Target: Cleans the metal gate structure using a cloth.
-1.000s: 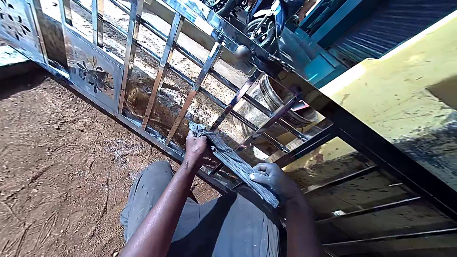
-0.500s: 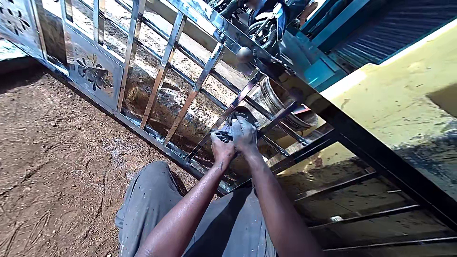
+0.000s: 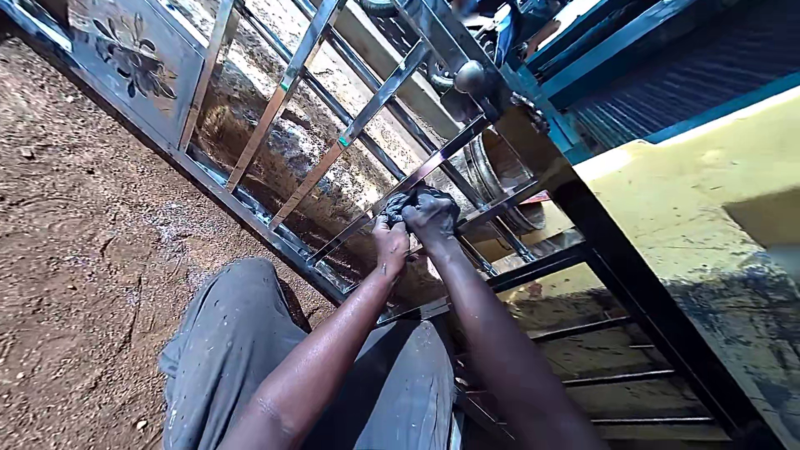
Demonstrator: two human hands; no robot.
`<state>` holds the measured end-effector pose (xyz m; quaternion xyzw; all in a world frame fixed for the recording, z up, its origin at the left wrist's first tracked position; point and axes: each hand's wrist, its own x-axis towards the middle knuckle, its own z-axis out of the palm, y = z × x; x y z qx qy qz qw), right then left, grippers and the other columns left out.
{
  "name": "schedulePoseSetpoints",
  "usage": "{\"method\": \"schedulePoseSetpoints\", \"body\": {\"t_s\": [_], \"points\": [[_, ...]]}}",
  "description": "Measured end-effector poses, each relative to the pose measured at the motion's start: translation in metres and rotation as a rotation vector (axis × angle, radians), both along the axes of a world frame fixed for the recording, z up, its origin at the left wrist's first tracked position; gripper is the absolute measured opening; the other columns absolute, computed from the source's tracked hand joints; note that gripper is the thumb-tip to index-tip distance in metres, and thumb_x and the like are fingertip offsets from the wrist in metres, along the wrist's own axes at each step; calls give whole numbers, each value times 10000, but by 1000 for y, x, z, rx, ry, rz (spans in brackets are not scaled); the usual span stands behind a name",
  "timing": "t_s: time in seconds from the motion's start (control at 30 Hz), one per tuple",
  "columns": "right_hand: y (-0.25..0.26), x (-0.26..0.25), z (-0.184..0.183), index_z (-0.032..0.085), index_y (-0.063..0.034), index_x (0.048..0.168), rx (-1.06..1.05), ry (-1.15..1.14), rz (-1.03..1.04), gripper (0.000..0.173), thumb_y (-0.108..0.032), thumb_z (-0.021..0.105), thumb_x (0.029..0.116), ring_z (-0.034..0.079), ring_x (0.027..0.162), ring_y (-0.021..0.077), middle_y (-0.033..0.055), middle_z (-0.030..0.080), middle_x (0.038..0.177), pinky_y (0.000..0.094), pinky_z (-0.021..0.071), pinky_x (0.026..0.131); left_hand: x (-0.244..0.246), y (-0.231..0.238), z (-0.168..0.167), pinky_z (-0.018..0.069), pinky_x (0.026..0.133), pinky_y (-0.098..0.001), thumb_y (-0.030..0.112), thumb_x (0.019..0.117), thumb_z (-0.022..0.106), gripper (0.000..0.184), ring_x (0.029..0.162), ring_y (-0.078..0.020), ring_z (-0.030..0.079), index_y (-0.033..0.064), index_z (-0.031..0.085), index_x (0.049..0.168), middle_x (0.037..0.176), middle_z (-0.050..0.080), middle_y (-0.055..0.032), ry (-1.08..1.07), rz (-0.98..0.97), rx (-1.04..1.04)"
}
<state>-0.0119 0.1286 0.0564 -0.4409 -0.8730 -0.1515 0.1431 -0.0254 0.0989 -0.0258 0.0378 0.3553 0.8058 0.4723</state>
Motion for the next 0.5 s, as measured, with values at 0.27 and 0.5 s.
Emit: {"method": "schedulePoseSetpoints", "body": {"t_s": [0.27,0.5], "points": [[-28,22,36,724,50,994,-95,-604,-255,212,-97,572,999,694,986,434,258,718,958,601,447,1004,8,-8,-11,589,753,-422,99,992,592,224,806,-218,686,-36,612,1170,950,683,-161,77,-293,-55],[8,21,13,705,106,1042,-31,-252,70,287,-152,614,956,708,939,464,291,712,942,612,543,831,-1,-10,-17,522,785,-409,122,1006,597,168,835,-200,635,-21,649,1077,919,666,-132,82,-192,-177]]}}
